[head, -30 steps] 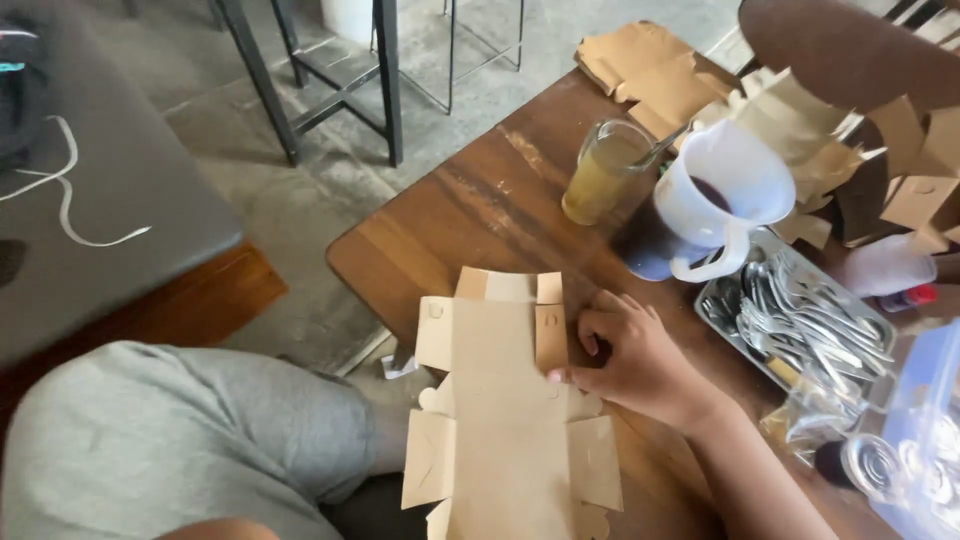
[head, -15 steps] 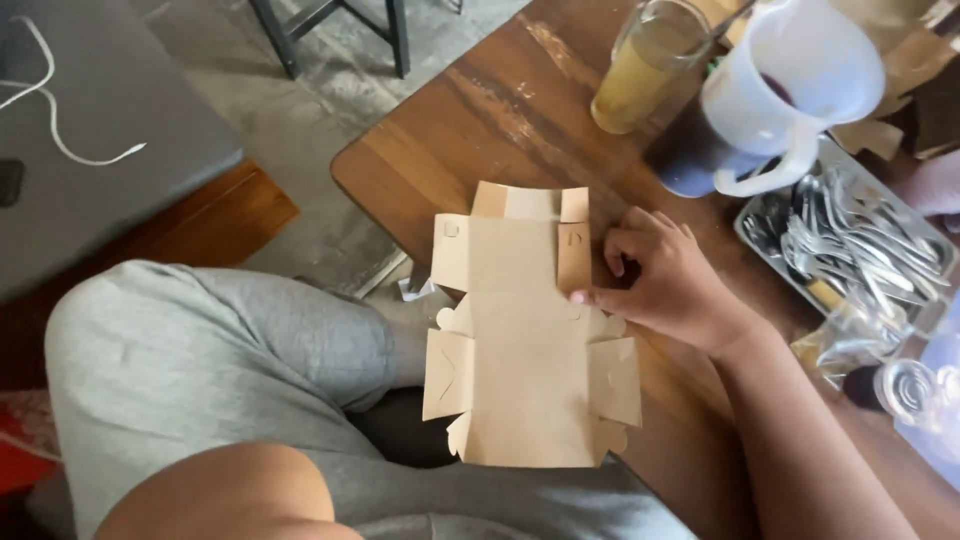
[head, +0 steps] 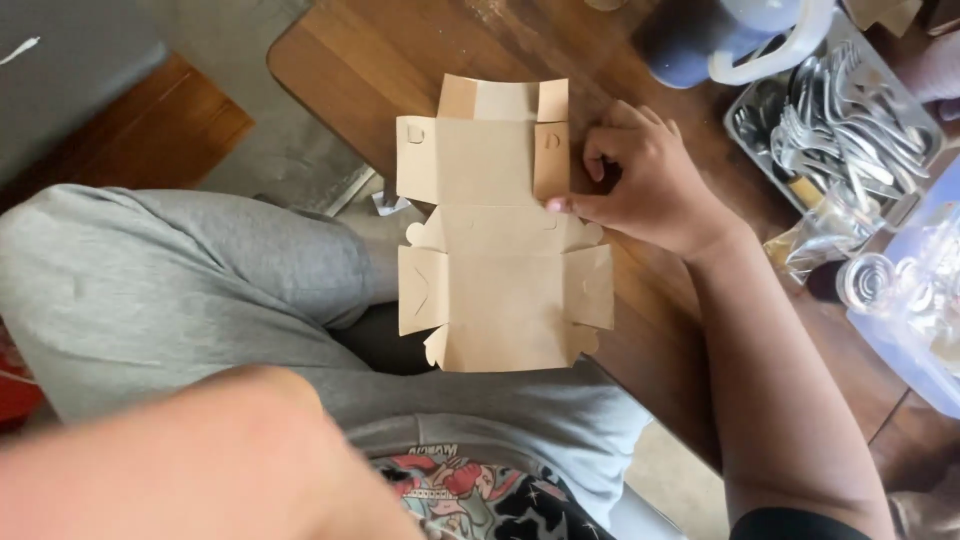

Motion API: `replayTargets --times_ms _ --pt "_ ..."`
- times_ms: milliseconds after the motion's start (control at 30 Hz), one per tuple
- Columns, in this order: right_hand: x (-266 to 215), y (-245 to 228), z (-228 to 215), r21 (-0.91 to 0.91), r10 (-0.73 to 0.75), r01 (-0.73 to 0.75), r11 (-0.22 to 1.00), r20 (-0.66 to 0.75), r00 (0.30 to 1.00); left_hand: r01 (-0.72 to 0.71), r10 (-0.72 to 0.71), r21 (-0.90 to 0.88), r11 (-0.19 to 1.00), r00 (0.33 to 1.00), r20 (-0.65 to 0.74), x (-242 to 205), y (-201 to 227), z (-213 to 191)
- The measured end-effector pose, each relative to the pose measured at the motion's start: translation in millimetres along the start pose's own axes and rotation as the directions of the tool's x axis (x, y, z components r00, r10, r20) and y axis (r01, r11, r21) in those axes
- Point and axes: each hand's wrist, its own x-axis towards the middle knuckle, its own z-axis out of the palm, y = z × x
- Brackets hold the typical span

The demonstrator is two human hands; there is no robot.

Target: The person folds a flat cardboard box blank into a three-dimensional box by hand. They crease the flaps and tuck the tabs to form the sides and bottom of the box on a wooden table.

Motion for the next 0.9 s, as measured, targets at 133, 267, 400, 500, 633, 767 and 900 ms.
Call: replayTargets --times_ms 133,267,400,500,633,767,900 --pt "1 -2 0 0.007 -0.004 0.004 1.0 -0.018 1.0 -0.038 0.038 -0.024 0.999 0.999 -0.025 -33 -36 41" --pt "5 -3 -2 -0.075 -0.153 0.147 0.986 -0.09 0.984 -0.149 0.124 0.152 0.977 0.979 0.16 -67 -72 97" --pt "2 -5 -2 -0.049 -0.049 0.048 0.998 -0.009 0.999 -0.204 -0.092 0.434 0.877 0.817 0.57 -99 -105 134" --pt "4 6 6 -0.017 -0.074 0.073 0.997 -0.077 0.994 -0.16 -0.149 0.404 0.901 0.76 0.633 -113 -124 142" --pt "5 7 10 0.004 -0.073 0.074 0.997 -0.118 0.99 -0.078 -0.211 0.367 0.927 0.7 0.683 -119 -129 144" --pt "7 5 10 0.016 -0.064 0.067 0.998 -0.153 0.986 -0.11 -0.192 0.378 0.919 0.713 0.675 -121 -130 146" --pt "13 7 12 0.039 -0.084 0.095 0.995 -0.221 0.972 -0.115 -0.192 0.387 0.915 0.721 0.666 -121 -132 148"
